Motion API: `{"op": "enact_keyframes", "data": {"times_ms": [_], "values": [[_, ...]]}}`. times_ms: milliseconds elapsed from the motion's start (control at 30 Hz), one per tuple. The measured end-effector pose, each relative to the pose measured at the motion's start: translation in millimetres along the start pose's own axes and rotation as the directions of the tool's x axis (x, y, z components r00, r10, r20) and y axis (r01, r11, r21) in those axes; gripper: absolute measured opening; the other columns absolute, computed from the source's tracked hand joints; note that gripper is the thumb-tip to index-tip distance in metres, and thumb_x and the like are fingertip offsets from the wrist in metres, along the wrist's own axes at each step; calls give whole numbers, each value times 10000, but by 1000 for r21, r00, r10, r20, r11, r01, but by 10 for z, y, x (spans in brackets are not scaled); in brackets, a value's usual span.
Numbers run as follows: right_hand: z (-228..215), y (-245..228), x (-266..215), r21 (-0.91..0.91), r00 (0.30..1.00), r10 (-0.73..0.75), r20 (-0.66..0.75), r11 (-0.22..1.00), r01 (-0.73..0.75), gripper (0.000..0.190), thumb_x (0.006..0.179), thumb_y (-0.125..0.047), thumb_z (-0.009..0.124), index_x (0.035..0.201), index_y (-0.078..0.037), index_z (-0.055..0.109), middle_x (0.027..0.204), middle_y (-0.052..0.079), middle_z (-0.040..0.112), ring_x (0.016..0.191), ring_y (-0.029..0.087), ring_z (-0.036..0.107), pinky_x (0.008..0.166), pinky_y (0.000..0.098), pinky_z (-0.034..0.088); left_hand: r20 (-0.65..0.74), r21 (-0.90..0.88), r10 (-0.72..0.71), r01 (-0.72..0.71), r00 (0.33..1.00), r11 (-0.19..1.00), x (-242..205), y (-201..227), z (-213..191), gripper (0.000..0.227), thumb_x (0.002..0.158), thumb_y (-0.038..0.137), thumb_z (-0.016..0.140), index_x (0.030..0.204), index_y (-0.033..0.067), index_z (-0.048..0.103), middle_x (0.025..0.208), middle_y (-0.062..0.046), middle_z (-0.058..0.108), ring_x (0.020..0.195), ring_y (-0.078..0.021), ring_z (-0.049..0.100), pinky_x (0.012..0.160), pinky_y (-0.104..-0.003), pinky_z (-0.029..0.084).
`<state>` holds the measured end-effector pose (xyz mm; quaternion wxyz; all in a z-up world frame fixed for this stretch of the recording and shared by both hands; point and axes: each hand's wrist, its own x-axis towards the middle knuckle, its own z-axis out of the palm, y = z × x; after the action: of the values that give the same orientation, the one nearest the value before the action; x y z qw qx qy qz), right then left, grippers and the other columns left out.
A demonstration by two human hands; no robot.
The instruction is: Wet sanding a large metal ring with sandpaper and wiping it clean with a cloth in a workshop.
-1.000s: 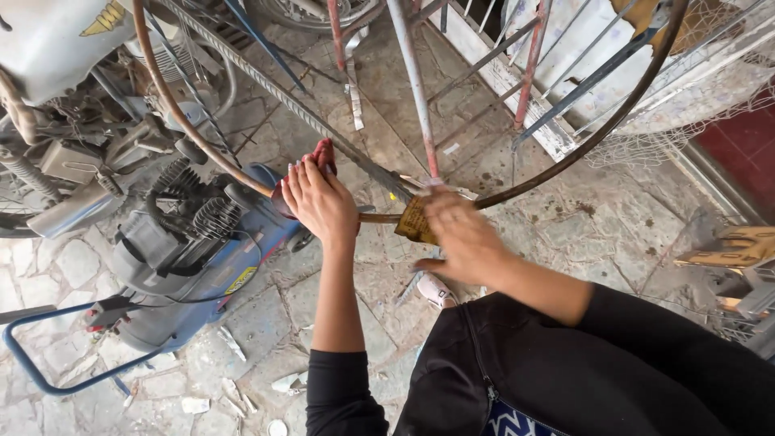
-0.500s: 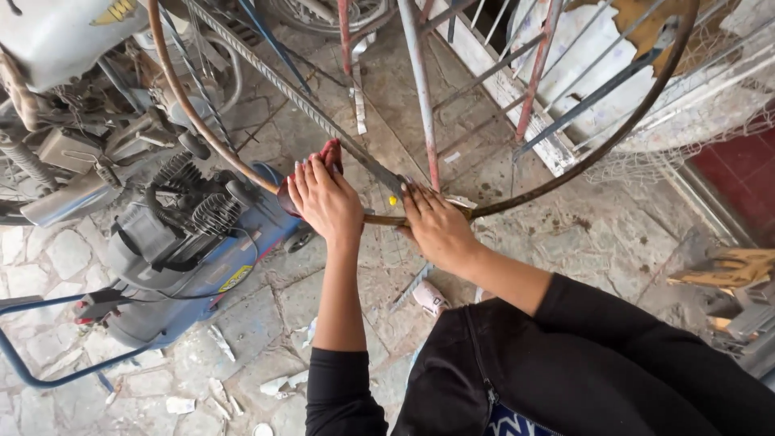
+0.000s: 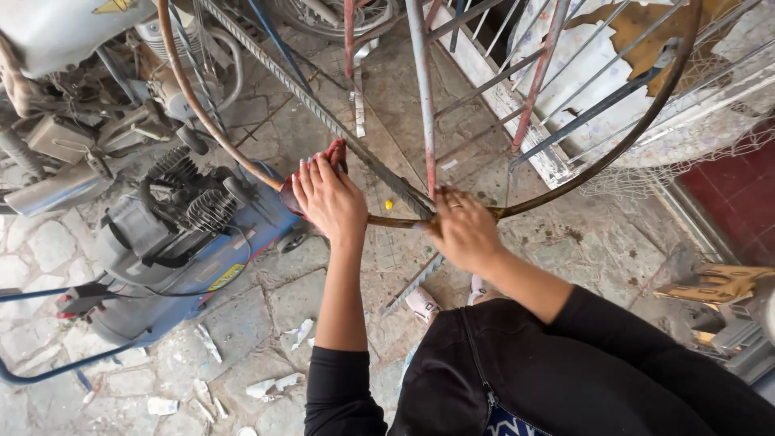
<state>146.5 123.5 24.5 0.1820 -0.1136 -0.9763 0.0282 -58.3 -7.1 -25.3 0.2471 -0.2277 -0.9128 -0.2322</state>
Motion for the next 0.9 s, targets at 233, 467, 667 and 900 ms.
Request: {"op": "enact_keyframes", "data": {"times_ms": [233,467,667,900], "values": [[-253,1584,-608,-243,926,353,-132,894,-376,574,1165,-365,483,1428,134,588,1381,370,604,1397,504,430,1095,597,325,25,0,-3,3,1000,1000,49,-29,-57,448,917,233,619,1318,34,637,1278,-155,684,1332,-301,554,1206,-465,259],[-383,427,-351,-27,967,251,43,968,-250,699,937,-389,619,1411,112,501,1457,375,463,1423,513,358,1164,587,253,11,28,49,-49,999,998,2,-82,35,444,918,239,624,1319,50,643,1286,-133,684,1327,-281,559,1192,-448,279],[-661,1309,-394,-241,789,614,32,770,-590,697,1108,-394,407,1484,193,423,1519,462,323,1463,537,237,1196,605,136,-10,1,51,-51,999,999,142,31,-86,402,936,206,614,1290,19,652,1258,-165,694,1306,-306,574,1184,-454,288],[151,-161,-196,-36,995,83,-56,996,-85,734,920,-440,610,1366,131,499,1389,365,518,1339,488,481,1156,538,300,1,36,29,-29,1000,999,78,-84,18,444,915,233,644,1318,46,633,1288,-143,683,1325,-291,558,1196,-455,267]]}}
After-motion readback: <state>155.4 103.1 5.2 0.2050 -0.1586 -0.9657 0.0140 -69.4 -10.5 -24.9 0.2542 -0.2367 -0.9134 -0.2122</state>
